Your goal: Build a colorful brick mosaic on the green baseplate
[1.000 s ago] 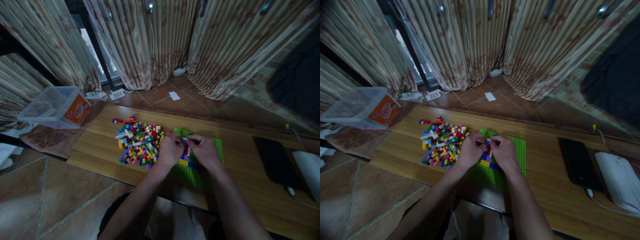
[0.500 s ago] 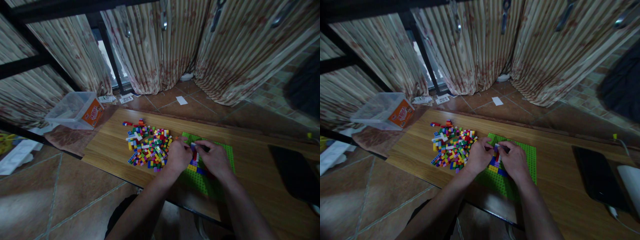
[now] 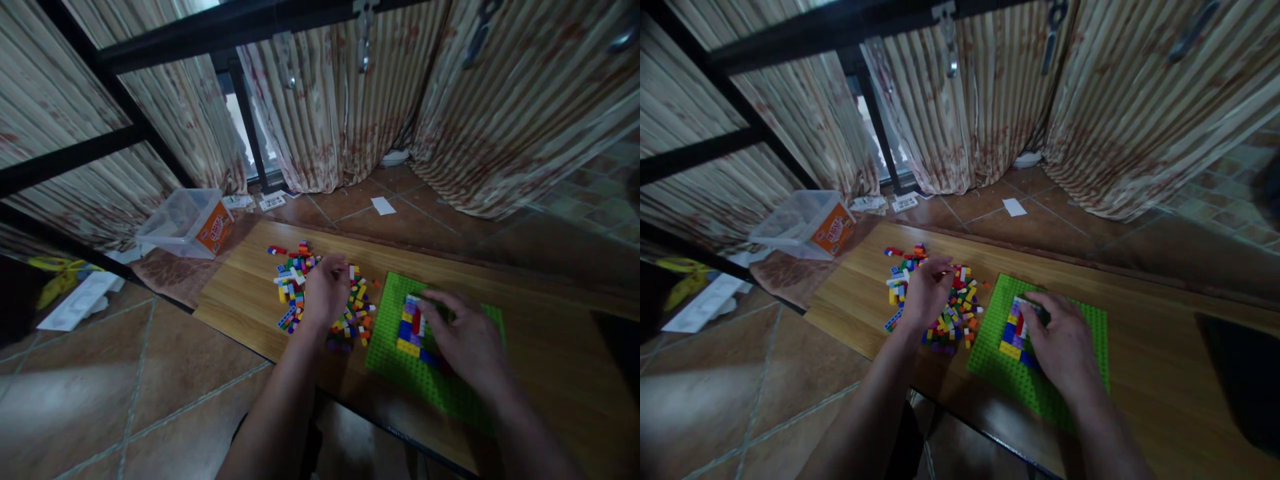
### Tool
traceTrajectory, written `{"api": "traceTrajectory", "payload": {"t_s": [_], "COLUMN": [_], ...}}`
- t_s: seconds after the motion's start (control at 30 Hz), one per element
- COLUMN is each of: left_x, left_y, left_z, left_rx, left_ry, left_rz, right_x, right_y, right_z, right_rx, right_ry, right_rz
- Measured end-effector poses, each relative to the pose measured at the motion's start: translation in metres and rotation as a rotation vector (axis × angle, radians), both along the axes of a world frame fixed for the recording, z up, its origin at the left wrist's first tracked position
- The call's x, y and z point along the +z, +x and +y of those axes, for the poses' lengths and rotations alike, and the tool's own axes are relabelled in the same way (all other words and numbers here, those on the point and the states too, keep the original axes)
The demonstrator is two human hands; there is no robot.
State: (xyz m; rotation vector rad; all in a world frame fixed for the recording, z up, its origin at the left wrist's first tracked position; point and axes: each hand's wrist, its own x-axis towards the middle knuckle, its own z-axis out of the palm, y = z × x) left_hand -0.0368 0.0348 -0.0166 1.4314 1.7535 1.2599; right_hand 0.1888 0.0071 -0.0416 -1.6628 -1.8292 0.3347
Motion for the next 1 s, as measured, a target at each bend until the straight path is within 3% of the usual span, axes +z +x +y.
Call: {"api": "traceTrajectory", "payload": {"t_s": [0.13,0.33,0.43,0.67,1.0], "left_x": [0.006,0.018,0.013,-0.001,0.005], "left_y": [-0.030,-0.095,-0.115,-0.117,-0.115], "left_z": [0.004,-0.001,-0.003,0.008,0.018], "left_rx": [0.075,0.392,0.386,0.219,0.265], "left_ry": [-0.011,-0.231,-0.361,-0.401,-0.438], "left_rz": [0.068,0.325,0.411,0.530,0.615], "right_x": [-0.010,-0.022,-0.022,-0.013,0.009], "right_y": [-0.010,-0.011,-0.010,-0.014,-0.003], "right_z": [-0.002,-0.001,0.003,0.004,0.002], "right_rx": [0.051,0.090,0.158,0.252,-0.024], "right_ry": [0.037,0.127,0.152,0.168,0.155], "right_rz": [-0.144,-0.210,-0.172,-0.051,0.155]}}
